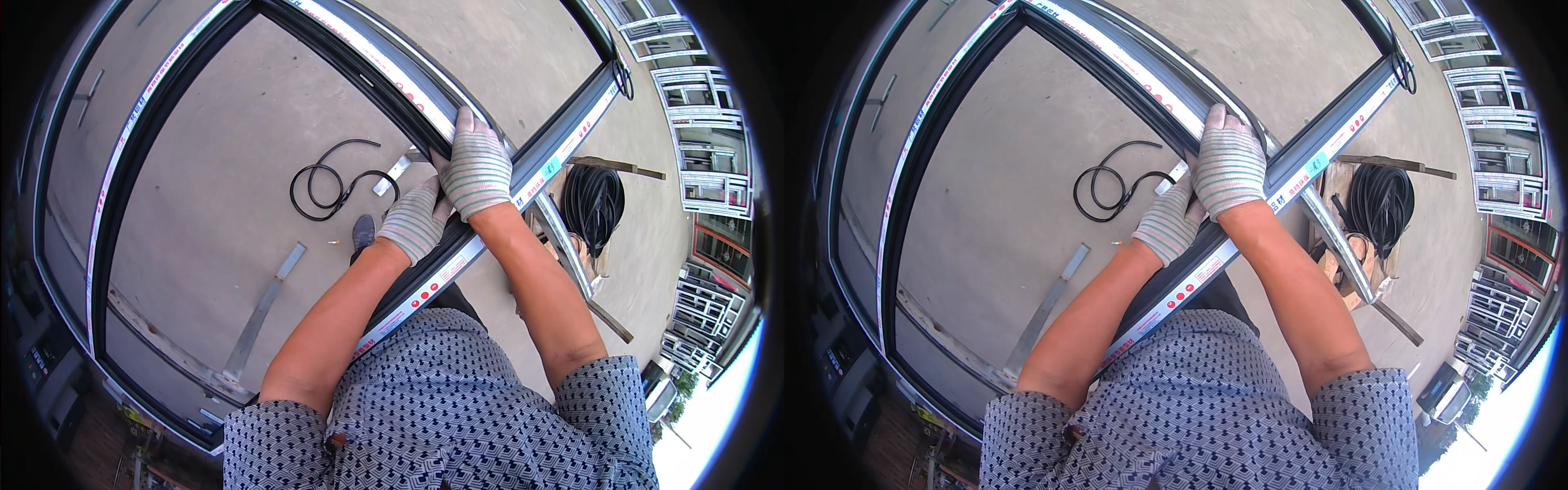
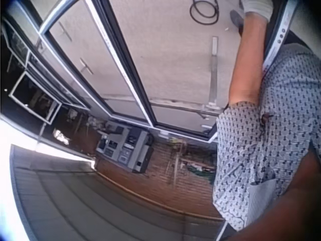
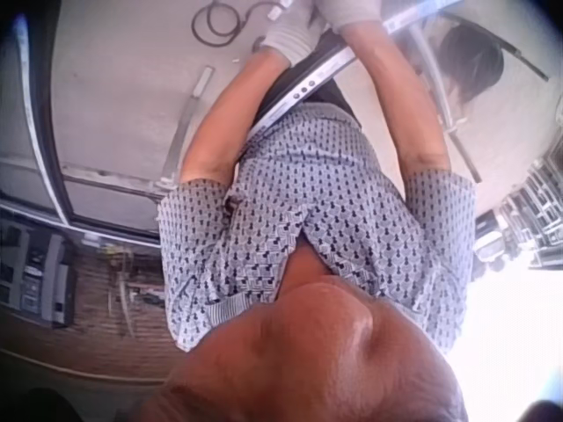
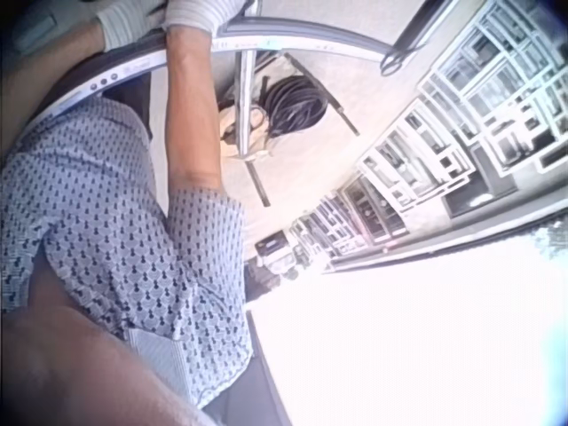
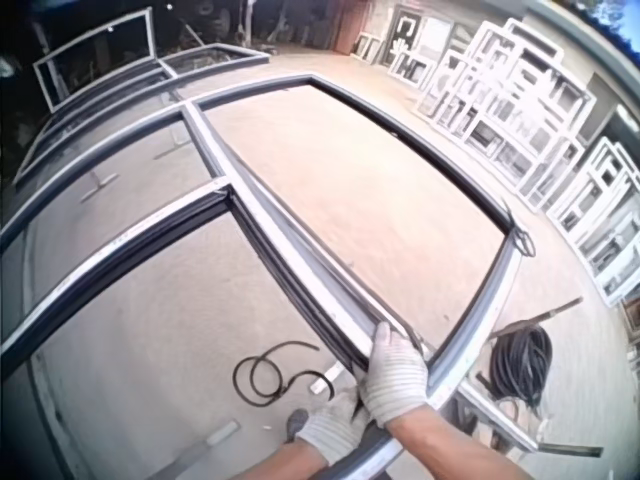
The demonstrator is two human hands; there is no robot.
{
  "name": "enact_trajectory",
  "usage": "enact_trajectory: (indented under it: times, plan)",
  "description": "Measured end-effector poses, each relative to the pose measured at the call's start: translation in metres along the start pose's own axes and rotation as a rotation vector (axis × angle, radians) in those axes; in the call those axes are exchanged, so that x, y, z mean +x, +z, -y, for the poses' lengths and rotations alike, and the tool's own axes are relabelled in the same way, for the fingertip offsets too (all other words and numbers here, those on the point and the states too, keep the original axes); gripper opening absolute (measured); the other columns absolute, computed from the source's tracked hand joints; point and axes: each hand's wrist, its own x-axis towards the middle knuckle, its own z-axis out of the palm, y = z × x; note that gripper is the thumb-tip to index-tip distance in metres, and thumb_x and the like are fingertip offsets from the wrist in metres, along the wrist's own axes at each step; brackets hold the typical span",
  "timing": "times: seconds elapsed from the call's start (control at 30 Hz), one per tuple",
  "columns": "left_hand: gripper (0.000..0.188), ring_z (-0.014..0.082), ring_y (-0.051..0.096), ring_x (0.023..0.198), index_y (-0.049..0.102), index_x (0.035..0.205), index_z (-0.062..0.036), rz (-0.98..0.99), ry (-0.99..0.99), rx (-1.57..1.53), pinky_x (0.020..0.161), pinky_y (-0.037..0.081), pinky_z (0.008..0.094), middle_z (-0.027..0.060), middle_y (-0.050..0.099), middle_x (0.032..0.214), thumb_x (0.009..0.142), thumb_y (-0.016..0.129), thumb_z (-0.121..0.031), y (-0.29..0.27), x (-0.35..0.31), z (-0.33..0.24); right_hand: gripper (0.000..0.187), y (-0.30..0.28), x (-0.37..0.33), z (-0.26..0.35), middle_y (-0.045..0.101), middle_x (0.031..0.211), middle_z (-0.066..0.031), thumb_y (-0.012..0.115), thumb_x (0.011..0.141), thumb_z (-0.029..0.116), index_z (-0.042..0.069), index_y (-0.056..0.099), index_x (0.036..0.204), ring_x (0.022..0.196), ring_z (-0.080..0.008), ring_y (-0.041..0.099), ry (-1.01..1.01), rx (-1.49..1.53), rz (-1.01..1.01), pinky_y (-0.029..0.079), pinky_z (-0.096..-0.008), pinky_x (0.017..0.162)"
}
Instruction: The person installs a black rubber seal onto a metal window frame. They press the seal into the groove along the top, sides, and bottom of the frame, ensuring it is seated correctly.
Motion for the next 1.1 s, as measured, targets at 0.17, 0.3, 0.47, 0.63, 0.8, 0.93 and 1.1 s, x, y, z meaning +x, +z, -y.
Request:
enact_trajectory:
  times: [0.17, 0.3, 0.47, 0.63, 0.8, 0.93, 1.1]
  plan:
    - [0.042, 0.0515, 0.063, 0.120, 0.059, 0.137, -0.0013, 0.036, -0.035, -0.001, 0.103, 0.051, 0.0555, 0.0320, 0.069, 0.126, 0.108, 0.054, -0.032, -0.006, -0.001, -0.006, 0.084, -0.002, 0.013, 0.012, 0.067, 0.128, -0.0290, 0.085, 0.086, 0.033, -0.009, 0.049, 0.148, 0.120, -0.0426, 0.066, -0.028, -0.012, 0.019, 0.055, -0.0507, 0.103]
    - [0.040, 0.0511, 0.064, 0.120, 0.060, 0.136, -0.0012, 0.030, 0.002, 0.013, 0.103, 0.052, 0.0552, 0.0322, 0.069, 0.126, 0.108, 0.055, -0.030, -0.008, -0.001, -0.007, 0.082, -0.007, 0.011, 0.012, 0.067, 0.127, -0.0291, 0.084, 0.087, 0.033, -0.010, 0.050, 0.147, 0.120, -0.0427, 0.066, -0.025, -0.007, 0.029, 0.055, -0.0507, 0.102]
    - [0.039, 0.0500, 0.064, 0.119, 0.062, 0.133, -0.0006, 0.027, 0.003, 0.019, 0.102, 0.052, 0.0549, 0.0320, 0.069, 0.126, 0.107, 0.056, -0.029, -0.003, -0.001, -0.001, 0.080, -0.004, 0.022, 0.020, 0.069, 0.123, -0.0291, 0.084, 0.087, 0.029, -0.012, 0.049, 0.146, 0.113, -0.0440, 0.069, -0.068, -0.020, -0.030, 0.057, -0.0499, 0.099]
    - [0.037, 0.0490, 0.065, 0.119, 0.063, 0.131, -0.0001, 0.004, 0.018, 0.064, 0.103, 0.052, 0.0538, 0.0302, 0.069, 0.126, 0.107, 0.056, -0.028, 0.001, -0.002, 0.004, 0.078, -0.004, 0.023, 0.023, 0.068, 0.122, -0.0301, 0.084, 0.087, 0.027, -0.011, 0.049, 0.145, 0.114, -0.0444, 0.068, -0.071, -0.011, -0.021, 0.056, -0.0499, 0.100]
    - [0.037, 0.0488, 0.065, 0.119, 0.062, 0.131, -0.0001, 0.036, 0.001, 0.080, 0.103, 0.052, 0.0540, 0.0294, 0.069, 0.127, 0.107, 0.055, -0.028, -0.003, -0.003, -0.001, 0.078, -0.001, 0.030, 0.028, 0.066, 0.126, -0.0307, 0.084, 0.087, 0.027, -0.011, 0.048, 0.145, 0.117, -0.0444, 0.066, -0.055, 0.012, -0.030, 0.056, -0.0504, 0.101]
    - [0.039, 0.0485, 0.065, 0.120, 0.061, 0.132, 0.0010, 0.007, 0.036, 0.017, 0.103, 0.052, 0.0537, 0.0297, 0.069, 0.128, 0.107, 0.057, -0.029, 0.003, 0.000, 0.009, 0.074, -0.004, 0.031, 0.026, 0.068, 0.120, -0.0308, 0.083, 0.087, 0.026, -0.010, 0.049, 0.143, 0.114, -0.0454, 0.067, -0.078, 0.032, -0.027, 0.056, -0.0509, 0.100]
    - [0.055, 0.0467, 0.064, 0.126, 0.052, 0.150, 0.0006, 0.028, -0.135, 0.004, 0.107, 0.052, 0.0493, 0.0310, 0.065, 0.135, 0.103, 0.064, -0.027, -0.009, -0.010, 0.019, 0.066, 0.003, 0.031, 0.023, 0.070, 0.113, -0.0311, 0.083, 0.087, 0.025, -0.009, 0.053, 0.136, 0.108, -0.0468, 0.069, -0.086, 0.043, -0.045, 0.057, -0.0521, 0.096]
